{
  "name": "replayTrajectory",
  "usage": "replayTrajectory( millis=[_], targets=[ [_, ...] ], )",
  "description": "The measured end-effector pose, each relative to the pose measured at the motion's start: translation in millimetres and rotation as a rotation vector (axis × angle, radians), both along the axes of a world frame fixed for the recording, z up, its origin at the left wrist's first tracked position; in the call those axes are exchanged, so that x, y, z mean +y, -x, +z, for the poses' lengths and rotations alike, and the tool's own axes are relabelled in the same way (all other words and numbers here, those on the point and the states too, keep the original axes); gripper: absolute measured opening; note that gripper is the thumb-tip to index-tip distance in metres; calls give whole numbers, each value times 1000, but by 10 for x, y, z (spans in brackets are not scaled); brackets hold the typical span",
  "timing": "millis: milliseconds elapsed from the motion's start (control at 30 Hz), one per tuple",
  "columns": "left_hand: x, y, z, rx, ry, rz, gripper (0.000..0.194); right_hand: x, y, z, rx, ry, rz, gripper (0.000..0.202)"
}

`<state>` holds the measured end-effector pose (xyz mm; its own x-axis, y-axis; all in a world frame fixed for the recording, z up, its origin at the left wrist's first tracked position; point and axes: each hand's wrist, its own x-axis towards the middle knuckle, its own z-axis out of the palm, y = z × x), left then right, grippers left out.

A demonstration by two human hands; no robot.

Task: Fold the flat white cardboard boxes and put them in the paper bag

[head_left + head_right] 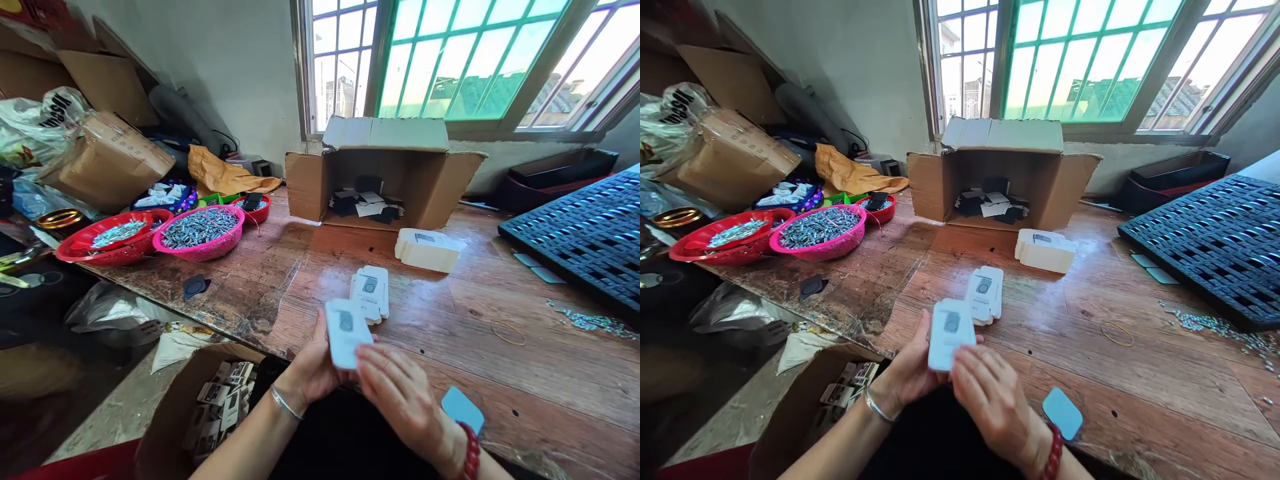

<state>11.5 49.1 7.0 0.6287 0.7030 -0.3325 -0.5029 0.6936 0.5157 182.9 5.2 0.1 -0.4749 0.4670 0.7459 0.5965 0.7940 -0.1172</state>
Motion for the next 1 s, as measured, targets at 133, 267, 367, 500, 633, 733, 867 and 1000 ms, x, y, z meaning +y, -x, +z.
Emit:
replayTrajectory(
  millis=[133, 267, 367, 500, 633, 733, 867, 1000],
  targets=[
    [-88, -41, -7, 46, 16, 55, 79, -163, 114, 61, 87, 164, 64, 23],
    [-244, 8, 29, 154, -74, 23, 77, -14, 137, 117, 275, 279, -82, 30],
    [-318, 36, 52, 233, -107, -22, 78, 83, 177, 168, 327, 524, -192, 32],
    [-315, 84, 91, 297, -171, 48, 74, 93, 259, 221, 320, 919, -201, 34],
    [-273, 114, 136, 341, -139, -35, 74, 124, 265, 226, 374, 691, -263, 51],
    [-256, 94, 141, 358, -102, -50, 70, 182, 207, 244, 305, 604, -268, 51],
    [-275, 39, 114, 317, -90, -48, 68, 218, 124, 316, 197, 685, -256, 40],
    [-296, 1, 75, 244, -81, -97, 71, 219, 72, 362, 217, 768, -331, 37]
  ],
)
